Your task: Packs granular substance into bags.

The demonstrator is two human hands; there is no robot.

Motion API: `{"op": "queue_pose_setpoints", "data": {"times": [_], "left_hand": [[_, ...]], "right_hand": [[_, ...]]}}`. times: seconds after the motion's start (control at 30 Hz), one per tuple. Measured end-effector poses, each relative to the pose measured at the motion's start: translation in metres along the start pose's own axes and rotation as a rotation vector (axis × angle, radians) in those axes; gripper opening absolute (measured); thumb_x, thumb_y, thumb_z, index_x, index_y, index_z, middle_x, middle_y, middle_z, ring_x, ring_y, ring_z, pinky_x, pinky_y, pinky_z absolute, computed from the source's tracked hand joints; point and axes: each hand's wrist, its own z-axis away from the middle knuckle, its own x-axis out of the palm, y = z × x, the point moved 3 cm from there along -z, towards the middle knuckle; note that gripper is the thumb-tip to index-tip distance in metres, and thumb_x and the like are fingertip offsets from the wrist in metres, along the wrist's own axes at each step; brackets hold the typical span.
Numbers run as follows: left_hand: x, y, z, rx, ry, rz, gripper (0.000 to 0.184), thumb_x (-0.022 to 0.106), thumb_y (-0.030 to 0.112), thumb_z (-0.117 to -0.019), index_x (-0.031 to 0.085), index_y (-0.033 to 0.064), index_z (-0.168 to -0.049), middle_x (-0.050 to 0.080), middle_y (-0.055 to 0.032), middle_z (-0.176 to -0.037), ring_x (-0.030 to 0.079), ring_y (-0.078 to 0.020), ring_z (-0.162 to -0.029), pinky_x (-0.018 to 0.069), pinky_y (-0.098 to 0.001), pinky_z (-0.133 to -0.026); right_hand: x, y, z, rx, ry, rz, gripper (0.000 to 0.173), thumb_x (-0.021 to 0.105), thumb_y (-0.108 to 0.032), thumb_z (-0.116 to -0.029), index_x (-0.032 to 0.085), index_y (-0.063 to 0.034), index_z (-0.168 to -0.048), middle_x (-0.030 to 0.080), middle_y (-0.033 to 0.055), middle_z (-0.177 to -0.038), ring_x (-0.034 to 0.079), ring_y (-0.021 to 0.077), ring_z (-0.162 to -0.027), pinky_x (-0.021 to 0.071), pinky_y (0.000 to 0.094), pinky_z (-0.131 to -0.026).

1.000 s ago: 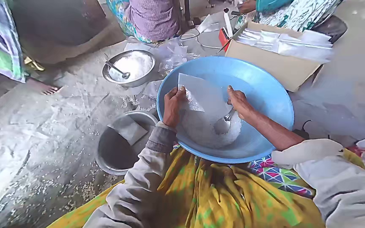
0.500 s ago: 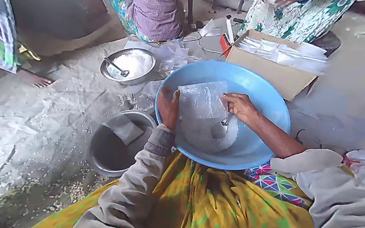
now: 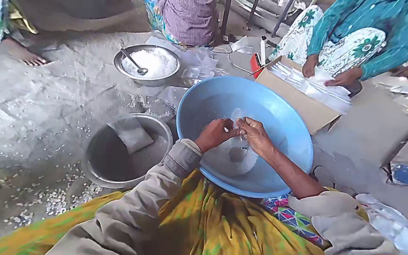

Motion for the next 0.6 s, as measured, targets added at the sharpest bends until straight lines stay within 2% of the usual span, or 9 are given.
{"op": "queue_pose_setpoints", "data": {"times": [0.1, 0.17, 0.27, 0.33, 0.4, 0.5, 0.53, 0.6], "left_hand": [[-0.006, 0.003, 0.0, -0.041, 0.021, 0.074, 0.03, 0.054, 0.015, -0.1069, 0.069, -0.0115, -0.106, 0.071, -0.0229, -0.093, 0.069, -0.0312, -0.086, 0.0538, -0.0484, -0.084], [-0.012, 0.001, 0.001, -0.164, 0.102, 0.094, 0.032, 0.048, 0.011, -0.1081, 0.069, -0.012, -0.105, 0.072, -0.0245, -0.096, 0.071, -0.0332, -0.09, 0.0542, -0.0504, -0.088], [-0.022, -0.001, 0.003, -0.286, 0.215, -0.032, 0.03, 0.048, 0.01, -0.1065, 0.068, -0.0133, -0.106, 0.068, -0.0294, -0.096, 0.068, -0.0426, -0.093, 0.0507, -0.0599, -0.087], [-0.021, 0.003, 0.006, -0.288, 0.249, -0.135, 0.027, 0.051, 0.008, -0.1044, 0.067, -0.0114, -0.114, 0.07, -0.031, -0.1, 0.069, -0.0474, -0.097, 0.0517, -0.063, -0.087], [-0.019, 0.013, 0.01, -0.295, 0.255, -0.181, 0.027, 0.051, 0.009, -0.1066, 0.064, -0.0098, -0.122, 0.069, -0.0324, -0.101, 0.069, -0.0504, -0.097, 0.0525, -0.0642, -0.084], [-0.021, 0.022, 0.011, -0.341, 0.252, -0.25, 0.029, 0.048, 0.012, -0.1097, 0.064, -0.0105, -0.117, 0.068, -0.0328, -0.1, 0.068, -0.0508, -0.1, 0.0513, -0.0648, -0.085], [-0.022, 0.021, 0.011, -0.365, 0.263, -0.272, 0.029, 0.047, 0.013, -0.11, 0.064, -0.0096, -0.117, 0.069, -0.0324, -0.101, 0.068, -0.0505, -0.101, 0.0515, -0.0651, -0.085], [-0.027, 0.016, 0.01, -0.406, 0.304, -0.296, 0.029, 0.047, 0.014, -0.1096, 0.065, -0.0084, -0.115, 0.069, -0.0316, -0.099, 0.069, -0.0497, -0.099, 0.0518, -0.0649, -0.084]], "right_hand": [[-0.003, -0.003, 0.001, -0.019, 0.009, 0.008, 0.02, 0.053, -0.019, -0.1074, 0.062, -0.0122, -0.091, 0.064, -0.0076, -0.08, 0.057, -0.0021, -0.065, 0.048, 0.0152, -0.057], [-0.005, -0.007, 0.003, -0.033, 0.076, 0.066, 0.02, 0.054, -0.021, -0.1071, 0.063, -0.0099, -0.093, 0.065, -0.006, -0.083, 0.057, -0.0014, -0.065, 0.0492, 0.0161, -0.058], [-0.011, -0.013, 0.006, -0.053, 0.141, 0.219, 0.024, 0.056, -0.024, -0.1068, 0.062, -0.0034, -0.096, 0.061, -0.0006, -0.082, 0.057, 0.0014, -0.065, 0.0509, 0.0187, -0.062], [-0.013, -0.012, 0.005, -0.062, 0.135, 0.275, 0.025, 0.057, -0.024, -0.1064, 0.062, -0.001, -0.097, 0.061, 0.002, -0.082, 0.058, 0.0025, -0.065, 0.0512, 0.0195, -0.063], [-0.01, -0.01, 0.004, -0.086, 0.118, 0.324, 0.025, 0.059, -0.02, -0.1054, 0.063, 0.0035, -0.098, 0.063, 0.0065, -0.083, 0.059, 0.0054, -0.066, 0.0525, 0.0219, -0.064], [-0.003, -0.009, 0.003, -0.116, 0.13, 0.435, 0.024, 0.061, -0.015, -0.1042, 0.064, 0.0074, -0.097, 0.064, 0.0117, -0.083, 0.061, 0.0109, -0.067, 0.0528, 0.0262, -0.065], [-0.003, -0.009, 0.003, -0.111, 0.144, 0.462, 0.022, 0.061, -0.013, -0.104, 0.065, 0.0091, -0.102, 0.066, 0.0156, -0.086, 0.063, 0.0154, -0.07, 0.0541, 0.0306, -0.068], [-0.003, -0.012, 0.003, -0.116, 0.177, 0.474, 0.027, 0.06, -0.011, -0.1039, 0.061, 0.01, -0.121, 0.069, 0.0201, -0.098, 0.067, 0.0212, -0.078, 0.0561, 0.036, -0.073]]}}
